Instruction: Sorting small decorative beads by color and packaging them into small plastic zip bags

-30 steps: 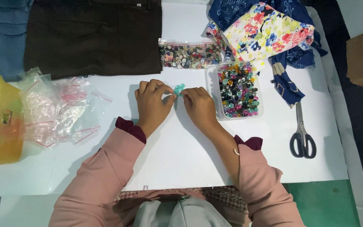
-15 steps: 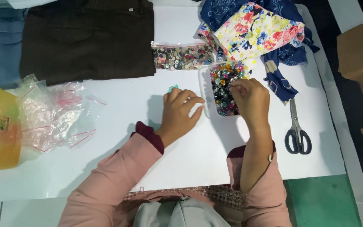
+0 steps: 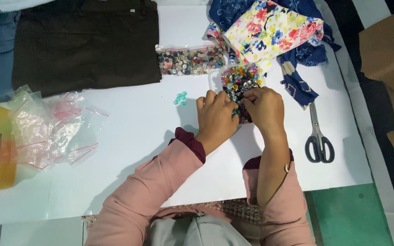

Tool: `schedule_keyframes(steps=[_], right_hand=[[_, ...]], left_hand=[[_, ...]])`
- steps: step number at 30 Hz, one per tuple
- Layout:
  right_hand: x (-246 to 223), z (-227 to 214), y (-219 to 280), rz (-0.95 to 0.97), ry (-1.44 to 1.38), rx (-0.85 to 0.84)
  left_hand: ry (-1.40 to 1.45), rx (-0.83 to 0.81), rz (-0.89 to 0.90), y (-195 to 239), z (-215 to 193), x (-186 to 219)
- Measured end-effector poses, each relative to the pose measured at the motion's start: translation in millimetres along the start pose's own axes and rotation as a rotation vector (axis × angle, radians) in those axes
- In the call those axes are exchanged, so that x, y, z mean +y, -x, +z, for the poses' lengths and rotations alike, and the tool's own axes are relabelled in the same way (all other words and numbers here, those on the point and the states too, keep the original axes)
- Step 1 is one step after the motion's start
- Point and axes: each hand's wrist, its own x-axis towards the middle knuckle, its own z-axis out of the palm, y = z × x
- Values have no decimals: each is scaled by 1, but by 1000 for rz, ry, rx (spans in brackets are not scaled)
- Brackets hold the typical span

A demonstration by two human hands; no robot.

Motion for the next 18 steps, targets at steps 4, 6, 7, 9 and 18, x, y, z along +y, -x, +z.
schedule_keyframes(steps=[4,6,7,9,18], right_hand=[[2,2,0,-1,4,3],[0,0,1,-34,5,22],[-2,0,1,-35,5,23],[-6,-1,2,-37,-16,43],[-26,11,2,-247,-106,395]], left_hand=[[-14,-8,-11,0,4,-2],[2,46,46,1,6,-4],[2,47,46,1,4,-3],[-5,110,105,1,0,-2],[-47,342,206,13,-17,-30]])
